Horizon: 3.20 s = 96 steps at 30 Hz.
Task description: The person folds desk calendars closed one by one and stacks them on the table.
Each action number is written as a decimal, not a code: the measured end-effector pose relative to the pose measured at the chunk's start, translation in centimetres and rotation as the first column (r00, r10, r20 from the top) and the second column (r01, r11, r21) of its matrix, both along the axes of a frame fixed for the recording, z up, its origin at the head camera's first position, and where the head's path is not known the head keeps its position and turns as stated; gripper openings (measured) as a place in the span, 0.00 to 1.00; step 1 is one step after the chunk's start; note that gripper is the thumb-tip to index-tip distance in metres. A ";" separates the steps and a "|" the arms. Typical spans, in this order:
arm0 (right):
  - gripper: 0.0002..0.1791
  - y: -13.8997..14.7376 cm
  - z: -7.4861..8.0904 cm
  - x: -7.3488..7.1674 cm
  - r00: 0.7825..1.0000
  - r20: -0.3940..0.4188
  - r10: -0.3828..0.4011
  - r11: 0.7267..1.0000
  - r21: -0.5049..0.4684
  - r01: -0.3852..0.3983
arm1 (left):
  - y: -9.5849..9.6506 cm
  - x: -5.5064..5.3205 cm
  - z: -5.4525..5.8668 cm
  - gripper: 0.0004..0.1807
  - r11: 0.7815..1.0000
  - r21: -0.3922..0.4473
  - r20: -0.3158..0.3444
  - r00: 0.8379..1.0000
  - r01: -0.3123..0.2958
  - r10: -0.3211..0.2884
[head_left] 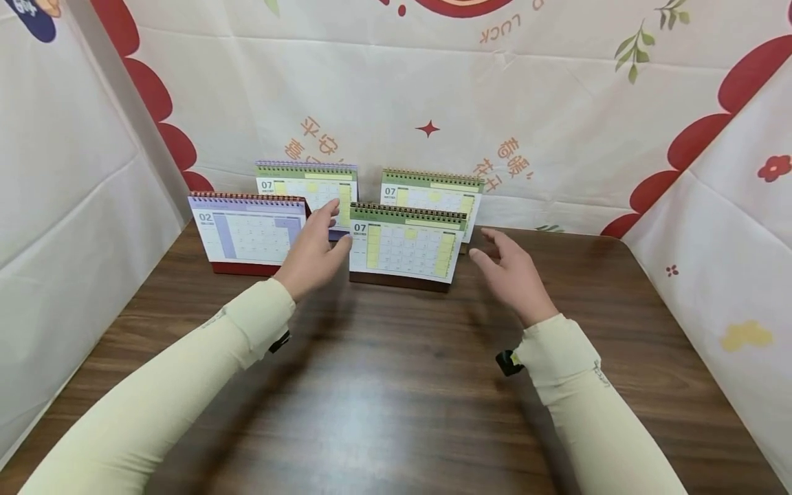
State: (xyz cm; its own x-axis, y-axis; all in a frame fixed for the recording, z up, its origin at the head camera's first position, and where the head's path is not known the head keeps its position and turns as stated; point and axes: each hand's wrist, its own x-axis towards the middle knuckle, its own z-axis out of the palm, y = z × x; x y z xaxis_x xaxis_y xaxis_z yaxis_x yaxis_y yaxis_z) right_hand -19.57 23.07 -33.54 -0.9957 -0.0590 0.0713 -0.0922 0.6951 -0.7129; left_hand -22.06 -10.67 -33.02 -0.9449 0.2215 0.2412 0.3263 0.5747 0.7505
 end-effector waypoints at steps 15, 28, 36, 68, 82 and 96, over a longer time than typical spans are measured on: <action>0.30 -3.3 -0.2 -3.1 0.984 0.114 -0.137 0.908 -0.383 0.170 | 1.2 -2.3 -0.5 0.23 0.978 0.159 0.327 0.942 -0.135 0.077; 0.39 -4.5 -0.3 -3.9 0.974 0.186 -0.130 0.881 -0.430 0.200 | 1.2 -3.0 -0.6 0.35 0.946 0.294 0.383 0.924 -0.133 0.011; 0.41 -4.7 -0.4 -4.2 0.964 0.225 -0.141 0.873 -0.430 0.228 | 1.8 -3.5 -0.6 0.34 0.907 0.368 0.457 0.890 -0.203 0.014; 0.44 -3.6 -1.3 -4.7 0.953 0.298 -0.054 0.860 -0.470 0.196 | 2.3 -3.9 -1.7 0.27 0.960 0.204 0.274 0.953 -0.192 0.132; 0.32 -3.5 -2.5 -4.5 0.981 0.191 -0.014 0.913 -0.398 0.090 | 2.0 -3.6 -2.7 0.16 0.987 0.122 0.175 0.981 -0.101 0.079; 0.27 -3.6 -2.7 -4.3 0.992 0.118 -0.052 0.931 -0.352 0.091 | 1.5 -3.4 -3.8 0.12 0.987 0.154 0.262 0.965 -0.049 0.007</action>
